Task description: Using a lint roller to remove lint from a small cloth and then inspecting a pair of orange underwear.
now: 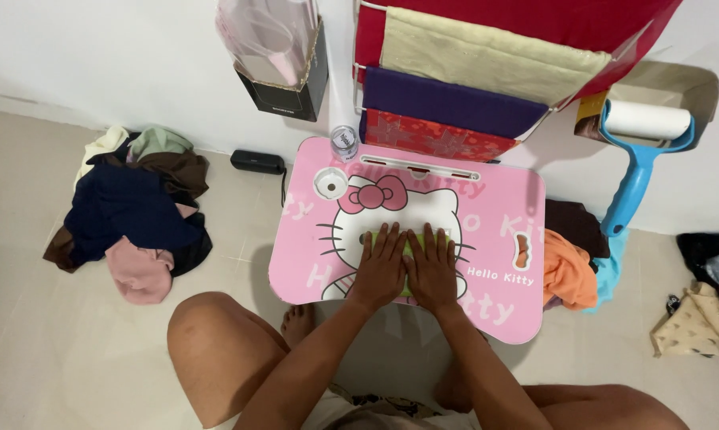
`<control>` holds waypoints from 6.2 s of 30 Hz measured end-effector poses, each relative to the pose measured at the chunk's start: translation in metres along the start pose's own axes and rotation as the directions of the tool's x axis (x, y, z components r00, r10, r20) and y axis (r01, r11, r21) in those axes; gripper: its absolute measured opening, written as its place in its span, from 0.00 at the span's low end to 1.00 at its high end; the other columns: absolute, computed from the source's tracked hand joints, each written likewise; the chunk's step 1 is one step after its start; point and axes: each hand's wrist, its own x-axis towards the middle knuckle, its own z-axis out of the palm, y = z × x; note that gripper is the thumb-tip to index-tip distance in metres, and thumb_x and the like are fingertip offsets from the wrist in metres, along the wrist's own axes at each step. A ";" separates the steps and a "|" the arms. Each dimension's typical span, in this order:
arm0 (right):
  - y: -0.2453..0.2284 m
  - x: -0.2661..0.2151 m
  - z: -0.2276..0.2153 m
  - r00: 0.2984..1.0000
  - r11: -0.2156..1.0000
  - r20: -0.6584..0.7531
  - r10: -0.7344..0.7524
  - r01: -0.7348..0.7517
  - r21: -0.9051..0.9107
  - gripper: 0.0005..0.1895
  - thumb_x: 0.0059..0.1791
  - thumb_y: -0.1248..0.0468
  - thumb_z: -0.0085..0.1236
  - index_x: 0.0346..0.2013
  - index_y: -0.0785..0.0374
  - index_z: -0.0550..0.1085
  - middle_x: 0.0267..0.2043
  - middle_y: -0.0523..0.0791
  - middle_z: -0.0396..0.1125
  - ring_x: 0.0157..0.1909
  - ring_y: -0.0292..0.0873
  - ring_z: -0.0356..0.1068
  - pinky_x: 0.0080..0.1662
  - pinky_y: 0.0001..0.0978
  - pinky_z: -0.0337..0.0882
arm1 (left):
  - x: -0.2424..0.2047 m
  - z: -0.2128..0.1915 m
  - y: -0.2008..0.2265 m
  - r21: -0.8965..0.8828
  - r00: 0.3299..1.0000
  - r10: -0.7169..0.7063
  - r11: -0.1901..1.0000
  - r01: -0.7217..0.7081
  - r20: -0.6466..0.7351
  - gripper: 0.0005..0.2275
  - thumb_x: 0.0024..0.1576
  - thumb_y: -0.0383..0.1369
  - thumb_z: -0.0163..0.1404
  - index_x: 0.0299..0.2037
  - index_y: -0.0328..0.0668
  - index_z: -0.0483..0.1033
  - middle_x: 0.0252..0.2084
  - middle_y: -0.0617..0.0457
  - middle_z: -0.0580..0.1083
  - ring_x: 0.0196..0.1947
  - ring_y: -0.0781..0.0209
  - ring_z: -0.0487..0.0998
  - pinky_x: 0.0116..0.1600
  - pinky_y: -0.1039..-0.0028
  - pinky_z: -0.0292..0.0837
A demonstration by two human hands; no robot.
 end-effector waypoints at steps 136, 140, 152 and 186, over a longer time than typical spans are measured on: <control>0.017 0.001 0.004 0.963 0.968 -0.269 0.025 0.044 0.245 0.36 0.57 0.46 0.41 0.77 0.57 0.53 0.81 0.52 0.41 0.80 0.62 0.37 0.73 0.63 0.30 | -0.002 -0.002 -0.004 -0.132 0.992 0.006 0.991 0.011 0.128 0.35 0.62 0.52 0.41 0.77 0.44 0.50 0.80 0.46 0.46 0.79 0.44 0.43 0.78 0.48 0.27; 0.057 0.005 0.055 0.836 0.905 -0.361 0.413 -0.331 0.269 0.43 0.44 0.42 0.62 0.69 0.56 0.63 0.65 0.48 0.61 0.64 0.55 0.60 0.62 0.54 0.58 | 0.001 -0.011 -0.005 -0.242 0.984 -0.022 0.968 0.065 0.179 0.35 0.64 0.56 0.37 0.77 0.43 0.49 0.80 0.46 0.48 0.79 0.47 0.43 0.78 0.50 0.23; 0.047 0.015 -0.020 0.798 0.324 0.131 0.588 -0.380 0.866 0.33 0.35 0.63 0.81 0.47 0.62 0.69 0.33 0.38 0.62 0.32 0.37 0.66 0.32 0.26 0.66 | -0.002 -0.034 -0.009 -0.508 0.993 -0.067 0.855 0.109 0.099 0.35 0.65 0.54 0.39 0.76 0.40 0.50 0.77 0.42 0.55 0.78 0.44 0.47 0.79 0.52 0.30; 0.146 -0.180 -0.317 0.683 0.348 -0.572 0.454 0.456 0.819 0.50 0.46 0.45 0.62 0.73 0.66 0.52 0.69 0.64 0.60 0.72 0.52 0.61 0.71 0.42 0.64 | 0.175 -0.218 0.242 -0.973 0.875 0.449 0.051 -0.227 -0.181 0.06 0.57 0.30 0.61 0.35 0.41 0.75 0.34 0.59 0.72 0.35 0.71 0.70 0.42 0.80 0.66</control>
